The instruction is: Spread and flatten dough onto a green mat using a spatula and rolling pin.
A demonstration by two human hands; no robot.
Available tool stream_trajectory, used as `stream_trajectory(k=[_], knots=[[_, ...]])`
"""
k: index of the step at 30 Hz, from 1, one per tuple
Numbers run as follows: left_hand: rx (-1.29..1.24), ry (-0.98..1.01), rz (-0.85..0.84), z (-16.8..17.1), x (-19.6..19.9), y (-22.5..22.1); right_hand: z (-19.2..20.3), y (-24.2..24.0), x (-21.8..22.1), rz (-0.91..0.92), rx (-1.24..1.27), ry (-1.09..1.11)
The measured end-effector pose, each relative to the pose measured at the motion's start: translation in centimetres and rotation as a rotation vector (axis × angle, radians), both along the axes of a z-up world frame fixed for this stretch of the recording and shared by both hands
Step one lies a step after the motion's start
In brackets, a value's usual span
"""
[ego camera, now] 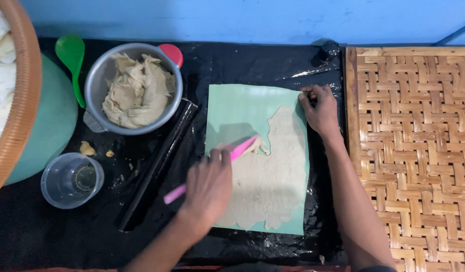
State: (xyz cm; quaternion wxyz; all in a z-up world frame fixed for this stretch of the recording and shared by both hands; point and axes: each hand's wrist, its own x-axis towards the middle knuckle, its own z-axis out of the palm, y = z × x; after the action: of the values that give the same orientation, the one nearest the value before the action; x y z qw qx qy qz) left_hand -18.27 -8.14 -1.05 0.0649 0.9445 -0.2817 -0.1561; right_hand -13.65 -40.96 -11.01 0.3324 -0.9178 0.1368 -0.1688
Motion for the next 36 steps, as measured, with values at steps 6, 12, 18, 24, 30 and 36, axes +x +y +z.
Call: stream_trajectory(k=[6,12,18,24,30,36], knots=[[-0.066,-0.069,-0.022,-5.3,-4.3,-0.7,0.0,-0.1,0.0,0.025,-0.01,-0.029],[-0.078,-0.029,-0.115,-6.8,-5.2,1.0,-0.3,-0.2,-0.1,0.042,-0.03,-0.047],[-0.065,0.002,-0.122,-5.5,-4.1,2.2,-0.2,-0.1,0.0,0.028,-0.001,-0.032],[-0.096,0.151,0.0,2.6,-1.6,2.1,0.0,0.0,-0.1,0.022,-0.008,-0.018],[-0.095,-0.02,-0.13,-1.7,-2.4,-0.2,0.3,0.2,0.2,0.018,0.013,0.002],[-0.073,-0.017,-0.104,-4.8,-2.4,0.6,0.4,0.2,0.0,0.011,0.009,0.028]])
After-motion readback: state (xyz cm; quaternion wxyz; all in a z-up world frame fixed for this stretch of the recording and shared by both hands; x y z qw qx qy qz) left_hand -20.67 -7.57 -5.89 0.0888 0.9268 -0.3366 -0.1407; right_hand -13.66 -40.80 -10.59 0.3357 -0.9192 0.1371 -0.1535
